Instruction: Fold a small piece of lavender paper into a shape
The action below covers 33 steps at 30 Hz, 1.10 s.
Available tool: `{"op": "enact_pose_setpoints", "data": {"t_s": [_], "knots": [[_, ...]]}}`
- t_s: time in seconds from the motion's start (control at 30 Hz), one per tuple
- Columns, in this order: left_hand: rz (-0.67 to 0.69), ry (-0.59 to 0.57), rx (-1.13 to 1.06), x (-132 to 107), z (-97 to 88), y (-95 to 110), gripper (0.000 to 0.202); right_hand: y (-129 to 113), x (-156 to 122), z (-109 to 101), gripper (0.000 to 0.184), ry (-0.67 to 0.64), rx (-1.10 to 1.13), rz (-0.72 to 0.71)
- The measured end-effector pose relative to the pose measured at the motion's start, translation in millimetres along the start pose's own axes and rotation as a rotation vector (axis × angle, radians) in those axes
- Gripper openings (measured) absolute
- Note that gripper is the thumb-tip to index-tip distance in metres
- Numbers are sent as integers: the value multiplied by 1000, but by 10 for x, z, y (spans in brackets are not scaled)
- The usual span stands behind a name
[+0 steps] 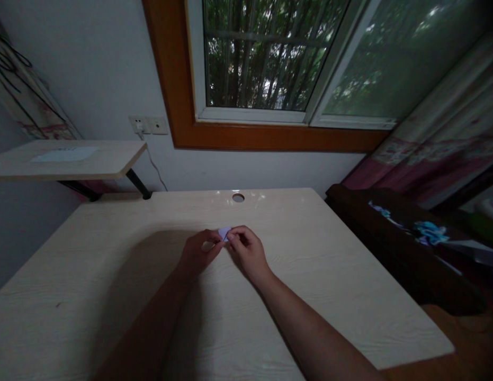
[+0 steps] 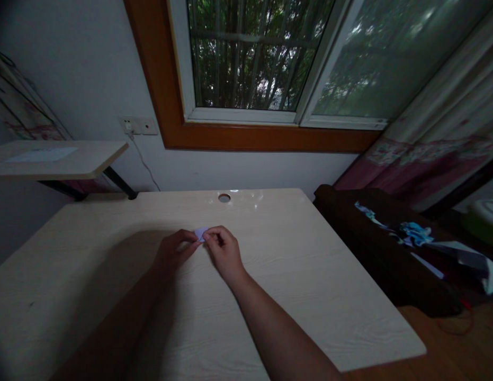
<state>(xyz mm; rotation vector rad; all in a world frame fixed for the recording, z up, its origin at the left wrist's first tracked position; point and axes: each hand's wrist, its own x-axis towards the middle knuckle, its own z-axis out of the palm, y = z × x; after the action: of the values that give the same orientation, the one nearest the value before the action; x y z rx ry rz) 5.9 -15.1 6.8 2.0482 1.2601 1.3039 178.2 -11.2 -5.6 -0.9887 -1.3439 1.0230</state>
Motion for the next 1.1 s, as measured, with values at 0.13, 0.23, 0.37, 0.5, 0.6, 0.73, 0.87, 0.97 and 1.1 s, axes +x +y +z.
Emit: {"op": "enact_pose_setpoints", "data": {"t_s": [0.13,0.23,0.37,0.5,0.6,0.73,0.87,0.97,1.1], "knots": [[9,9,31,2,8,-7,2,-4,-3,-3,17,-4,-19,-14],[17,8,23,0,12,-13,2,-7,-4,-3,16,-1,-29,-18],[13,9,34,0,23,-18,3,-3,-12,1,15,13,-43,-21],[-2,16,4,3,53,-39,5,6,-29,12,19,39,-19,-13],[-10,36,11,-5,75,-70,7,15,-35,24,26,43,10,-13],[-23,36,24,-19,84,-94,10,45,-24,38,31,34,84,-19],[-26,29,9,-17,83,-83,12,75,-11,40,31,31,127,-12],[-8,39,-4,-10,82,-65,11,75,-5,40,32,31,136,-3],[-3,33,8,-8,76,-54,10,62,2,45,32,32,136,3]]}}
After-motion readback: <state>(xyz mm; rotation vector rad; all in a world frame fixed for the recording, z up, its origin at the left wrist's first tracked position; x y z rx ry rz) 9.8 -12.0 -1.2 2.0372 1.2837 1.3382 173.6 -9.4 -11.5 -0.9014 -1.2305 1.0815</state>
